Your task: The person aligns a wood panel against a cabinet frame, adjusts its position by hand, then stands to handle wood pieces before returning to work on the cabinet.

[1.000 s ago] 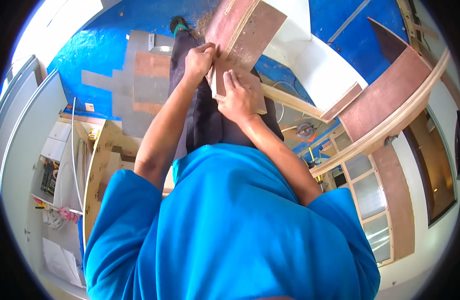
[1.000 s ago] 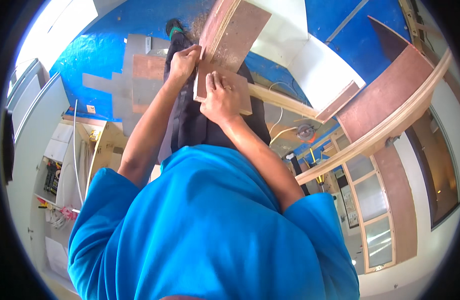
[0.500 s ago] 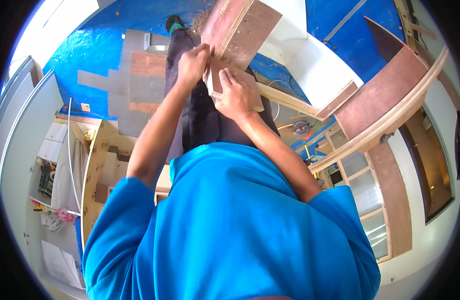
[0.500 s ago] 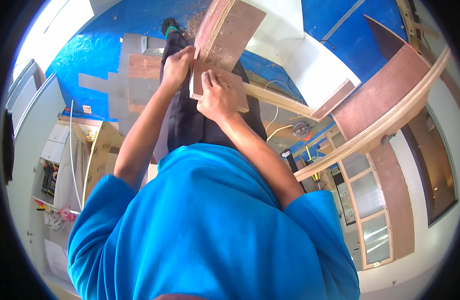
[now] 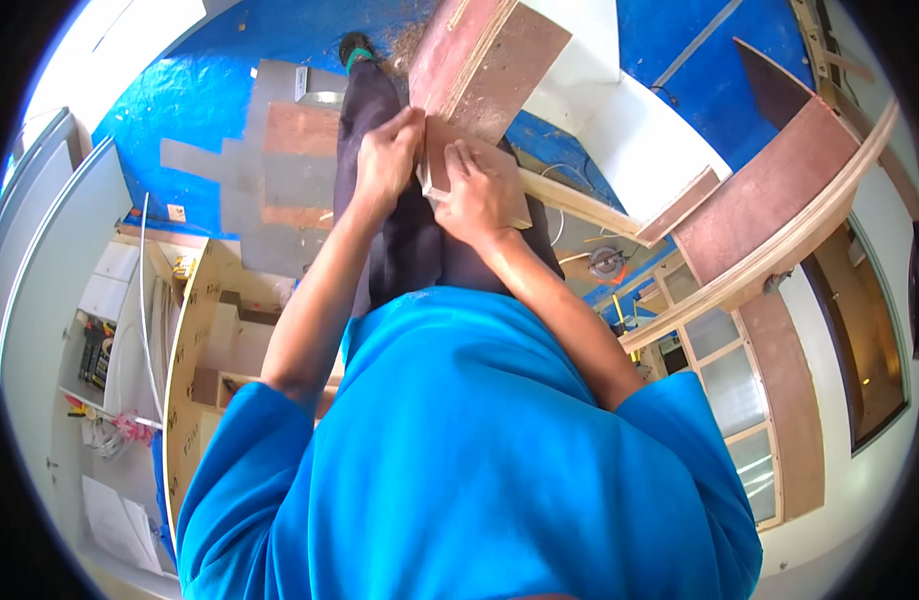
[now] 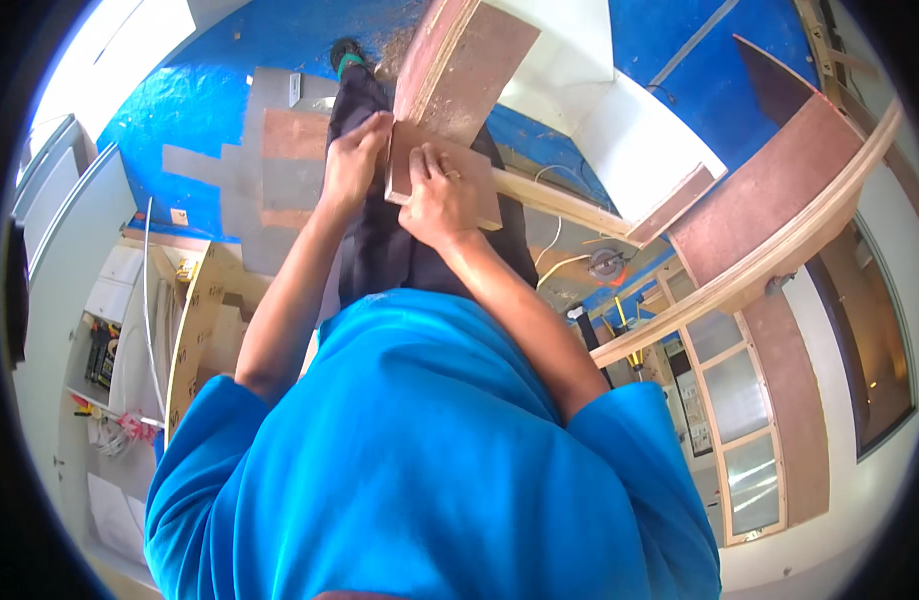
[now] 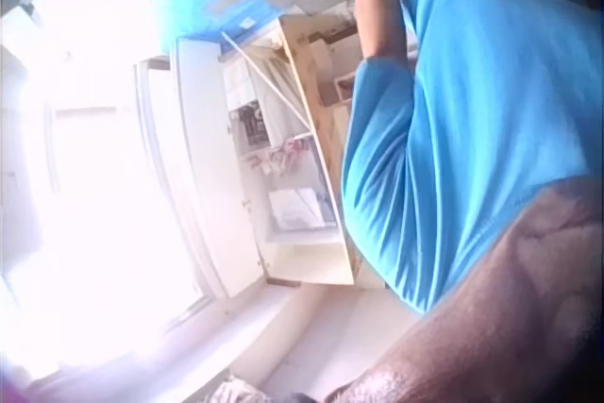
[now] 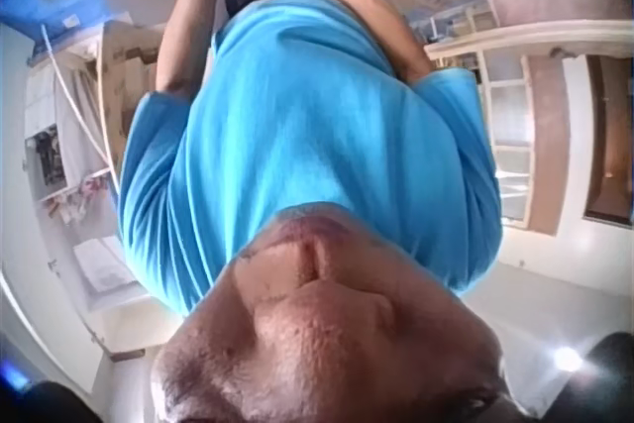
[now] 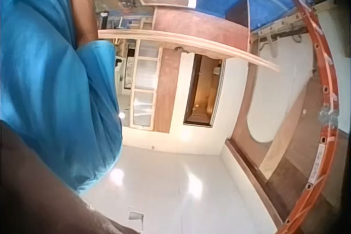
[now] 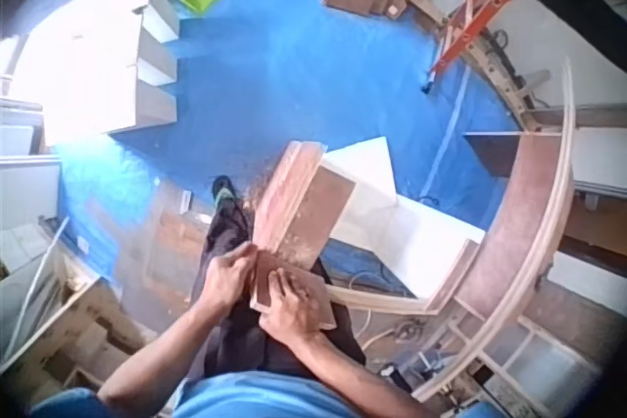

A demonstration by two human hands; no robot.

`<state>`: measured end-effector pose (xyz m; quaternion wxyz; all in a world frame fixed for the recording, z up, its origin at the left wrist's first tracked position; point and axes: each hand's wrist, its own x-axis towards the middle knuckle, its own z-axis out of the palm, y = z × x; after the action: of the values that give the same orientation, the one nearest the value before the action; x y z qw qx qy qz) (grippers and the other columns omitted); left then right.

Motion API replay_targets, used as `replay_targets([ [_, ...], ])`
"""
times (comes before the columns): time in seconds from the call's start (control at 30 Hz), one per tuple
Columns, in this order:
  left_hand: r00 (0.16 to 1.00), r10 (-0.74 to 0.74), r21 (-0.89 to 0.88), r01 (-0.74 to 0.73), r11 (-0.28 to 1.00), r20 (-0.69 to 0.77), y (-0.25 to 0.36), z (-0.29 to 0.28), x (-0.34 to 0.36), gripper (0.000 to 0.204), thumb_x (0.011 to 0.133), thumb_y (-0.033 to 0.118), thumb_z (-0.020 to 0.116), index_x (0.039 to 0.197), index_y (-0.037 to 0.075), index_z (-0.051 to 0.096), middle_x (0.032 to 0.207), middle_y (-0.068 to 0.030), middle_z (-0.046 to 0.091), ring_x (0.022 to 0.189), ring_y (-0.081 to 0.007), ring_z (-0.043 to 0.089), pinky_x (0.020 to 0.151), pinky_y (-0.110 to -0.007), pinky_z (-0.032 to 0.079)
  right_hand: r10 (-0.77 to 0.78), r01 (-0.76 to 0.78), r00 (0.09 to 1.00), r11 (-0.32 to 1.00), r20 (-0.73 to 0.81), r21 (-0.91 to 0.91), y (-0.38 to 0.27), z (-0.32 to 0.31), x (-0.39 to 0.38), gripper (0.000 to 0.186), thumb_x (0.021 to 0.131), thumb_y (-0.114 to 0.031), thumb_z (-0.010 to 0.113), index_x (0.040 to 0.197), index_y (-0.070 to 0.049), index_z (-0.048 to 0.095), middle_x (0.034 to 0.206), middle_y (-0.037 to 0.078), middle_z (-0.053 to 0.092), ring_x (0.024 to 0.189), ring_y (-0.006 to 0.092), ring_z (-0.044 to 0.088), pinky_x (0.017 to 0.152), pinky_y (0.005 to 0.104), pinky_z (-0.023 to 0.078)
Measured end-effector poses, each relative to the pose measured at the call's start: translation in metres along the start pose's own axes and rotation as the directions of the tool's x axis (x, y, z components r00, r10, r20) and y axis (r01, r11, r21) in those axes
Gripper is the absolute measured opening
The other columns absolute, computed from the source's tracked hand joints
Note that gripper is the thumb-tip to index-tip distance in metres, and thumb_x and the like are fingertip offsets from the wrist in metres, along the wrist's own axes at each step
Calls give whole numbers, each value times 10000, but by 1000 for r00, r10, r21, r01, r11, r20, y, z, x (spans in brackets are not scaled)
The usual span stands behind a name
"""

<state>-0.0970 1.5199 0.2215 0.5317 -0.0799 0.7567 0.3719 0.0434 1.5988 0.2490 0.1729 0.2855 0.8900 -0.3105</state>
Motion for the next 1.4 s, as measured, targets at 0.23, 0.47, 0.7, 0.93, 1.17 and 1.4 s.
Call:
replay_targets([
  [0.23, 1000, 10, 145, -14, 989, 25, 8, -3, -16, 386, 956, 237, 557, 1266, 49, 689, 861, -84, 703, 801, -107, 623, 754, -294, 505, 17, -16, 1000, 999, 25, -35, -3, -2, -2, 669, 682, -162, 692, 1307, 35, 557, 1322, 243, 627, 1189, 376, 630, 926, 477, 548],
  [0.47, 998, 55, 218, -59, 974, 21, 2, -10, -25, 467, 936, 237, 553, 1343, 24, 637, 735, -8, 607, 678, -70, 531, 636, -268, 478, 31, -31, 999, 999, 12, -9, -1, 2, -4, 647, 716, -164, 686, 1323, 17, 557, 1364, 223, 605, 1221, 385, 612, 958, 495, 535],
  [0.7, 972, 233, 302, -219, 928, -10, 14, 4, -5, 411, 944, 312, 566, 1284, 107, 675, 939, -307, 669, 950, -327, 738, 838, -400, 547, 27, -26, 999, 999, 21, -32, -8, -4, -3, 635, 675, -151, 701, 1276, 25, 599, 1333, 229, 622, 1197, 380, 631, 919, 503, 549],
  [0.93, 949, 311, 350, -311, 884, 59, 11, -11, -45, 452, 964, 223, 565, 1369, 29, 611, 1081, -185, 748, 1003, -187, 702, 869, -329, 526, 33, -32, 999, 999, 29, -38, -5, -3, -4, 670, 661, -149, 706, 1300, 15, 583, 1329, 206, 627, 1172, 371, 644, 896, 490, 558],
  [1.17, 983, 177, 358, -179, 916, 38, 8, 3, 26, 337, 950, 312, 534, 1141, 103, 717, 775, -167, 647, 758, -211, 648, 742, -362, 520, 29, -28, 999, 999, 15, -38, -11, -3, -8, 629, 694, -157, 687, 1290, 17, 584, 1347, 218, 610, 1189, 375, 630, 918, 507, 540],
  [1.4, 996, 11, 250, -31, 968, 83, 16, -20, -30, 390, 960, 261, 538, 1295, 122, 681, 783, -124, 687, 713, -139, 641, 722, -337, 525, 40, -39, 999, 999, 3, -37, -8, -8, -6, 634, 709, -163, 684, 1304, 22, 568, 1347, 220, 609, 1192, 377, 625, 924, 498, 538],
])
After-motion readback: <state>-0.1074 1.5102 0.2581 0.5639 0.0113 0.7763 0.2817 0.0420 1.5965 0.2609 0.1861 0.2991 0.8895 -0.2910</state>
